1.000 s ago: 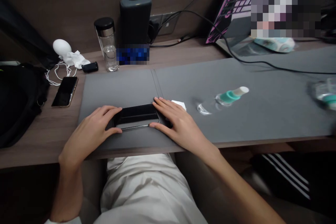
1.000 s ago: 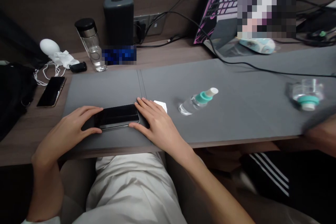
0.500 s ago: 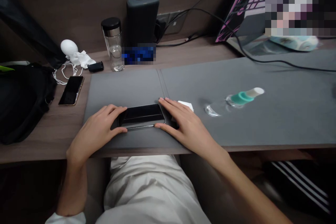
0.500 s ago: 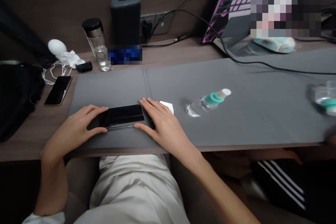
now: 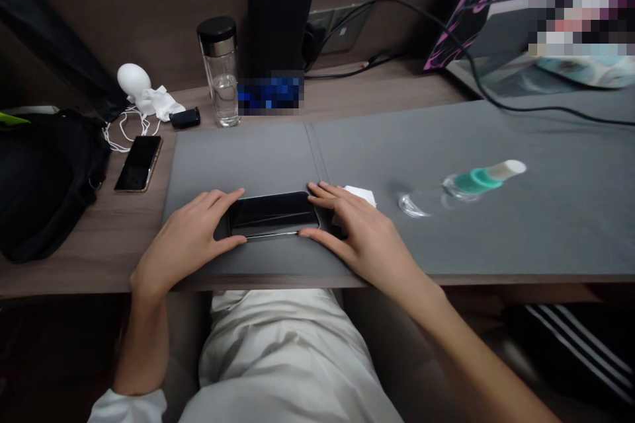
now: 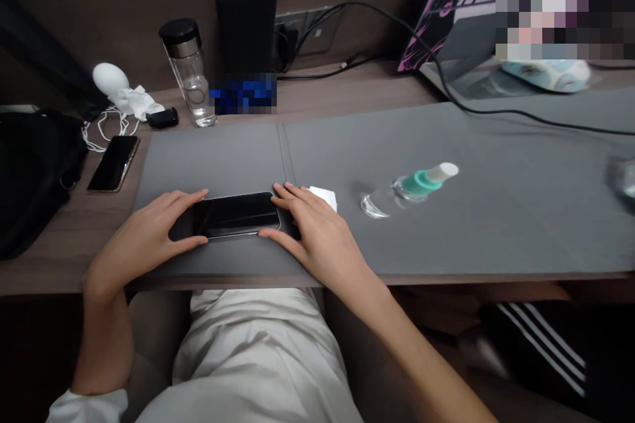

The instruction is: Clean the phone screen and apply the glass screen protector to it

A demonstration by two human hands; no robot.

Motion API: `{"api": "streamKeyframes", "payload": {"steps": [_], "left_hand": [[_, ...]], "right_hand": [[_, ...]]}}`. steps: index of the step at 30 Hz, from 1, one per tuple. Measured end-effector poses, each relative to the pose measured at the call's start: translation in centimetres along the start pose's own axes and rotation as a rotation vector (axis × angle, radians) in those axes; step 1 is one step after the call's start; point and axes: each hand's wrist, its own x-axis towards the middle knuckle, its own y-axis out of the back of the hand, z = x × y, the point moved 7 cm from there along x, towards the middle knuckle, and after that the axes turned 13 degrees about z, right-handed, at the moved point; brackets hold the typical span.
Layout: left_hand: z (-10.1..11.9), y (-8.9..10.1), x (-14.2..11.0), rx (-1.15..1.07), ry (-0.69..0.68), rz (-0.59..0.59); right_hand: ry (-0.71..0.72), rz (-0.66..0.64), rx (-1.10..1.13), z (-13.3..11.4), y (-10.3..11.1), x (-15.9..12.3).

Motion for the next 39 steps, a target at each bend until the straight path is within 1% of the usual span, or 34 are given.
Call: {"api": "streamKeyframes", "payload": {"steps": [6, 11, 19, 25, 29, 31, 36, 39], "left_hand": [[-0.1, 0.0, -0.1, 0.029, -0.031, 0.02], [-0.3, 0.1, -0.1, 0.005, -0.037, 0.05], [-0.4, 0.0, 0.0, -0.008, -0.023, 0.04], [-0.6, -0.2, 0.0, 0.004, -0.014, 0.031], [-0.5, -0.1, 0.0, 0.005, -0.019, 0.037], [-0.4, -0.1, 0.0, 0.013, -0.02, 0.034], [0.0, -0.1, -0.1, 0.017, -0.022, 0.027], [0.1, -0.1, -0.2, 0.01, -0.018, 0.036]], "right_hand": [[0.027, -0.004, -0.011, -0.1, 0.0, 0.1], [0.013, -0.003, -0.005, -0.1, 0.0, 0.1], [-0.022, -0.024, 0.018, 0.3, 0.0, 0.0], [0.007, -0.016, -0.021, 0.1, 0.0, 0.1], [-0.007, -0.024, -0.034, -0.1, 0.1, 0.2], [0.027, 0.013, -0.046, -0.5, 0.4, 0.3], [0.18, 0.145, -0.1, -2.0, 1.5, 0.0], [0.197, 0.173, -0.158, -2.4, 1.5, -0.1]]}}
